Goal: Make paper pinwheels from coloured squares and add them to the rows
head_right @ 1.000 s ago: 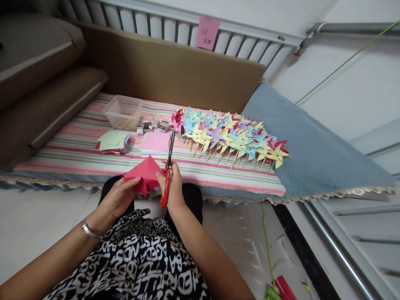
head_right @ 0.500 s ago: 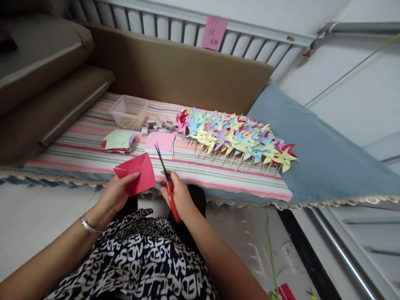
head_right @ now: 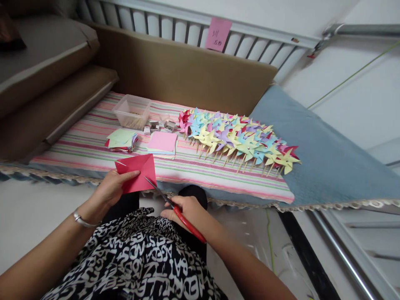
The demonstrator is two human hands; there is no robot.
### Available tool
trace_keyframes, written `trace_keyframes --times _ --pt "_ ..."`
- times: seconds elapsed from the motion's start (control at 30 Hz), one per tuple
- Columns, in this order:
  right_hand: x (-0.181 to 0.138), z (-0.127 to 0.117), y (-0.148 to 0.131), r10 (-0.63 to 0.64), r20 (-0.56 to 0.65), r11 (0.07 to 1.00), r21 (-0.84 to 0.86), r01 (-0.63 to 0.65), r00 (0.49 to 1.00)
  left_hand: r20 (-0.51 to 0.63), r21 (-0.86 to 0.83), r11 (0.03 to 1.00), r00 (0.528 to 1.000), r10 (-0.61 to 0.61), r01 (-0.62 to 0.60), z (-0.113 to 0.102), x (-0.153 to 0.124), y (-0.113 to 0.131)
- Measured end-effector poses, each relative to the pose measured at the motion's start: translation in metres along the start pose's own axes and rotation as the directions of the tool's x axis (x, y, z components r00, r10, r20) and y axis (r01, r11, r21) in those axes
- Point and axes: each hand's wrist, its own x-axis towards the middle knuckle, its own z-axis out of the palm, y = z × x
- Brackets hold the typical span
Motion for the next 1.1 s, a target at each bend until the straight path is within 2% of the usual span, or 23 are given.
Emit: trace_keyframes --times 0.47,1.1 --pt "0.0007 -0.0052 0.0055 0.001 0.063 0.999 -0.033 0.001 0.998 0.08 0.005 0.999 0.995 -0.053 0.053 -0.0014 0.0027 -0.0019" --pt "0.0012 -0.0068 0.0065 0.002 0.084 0.999 -0.039 0.002 0.996 0.081 0.051 0.996 0.993 -0.081 0.077 -0.0011 -0.002 -0.0005"
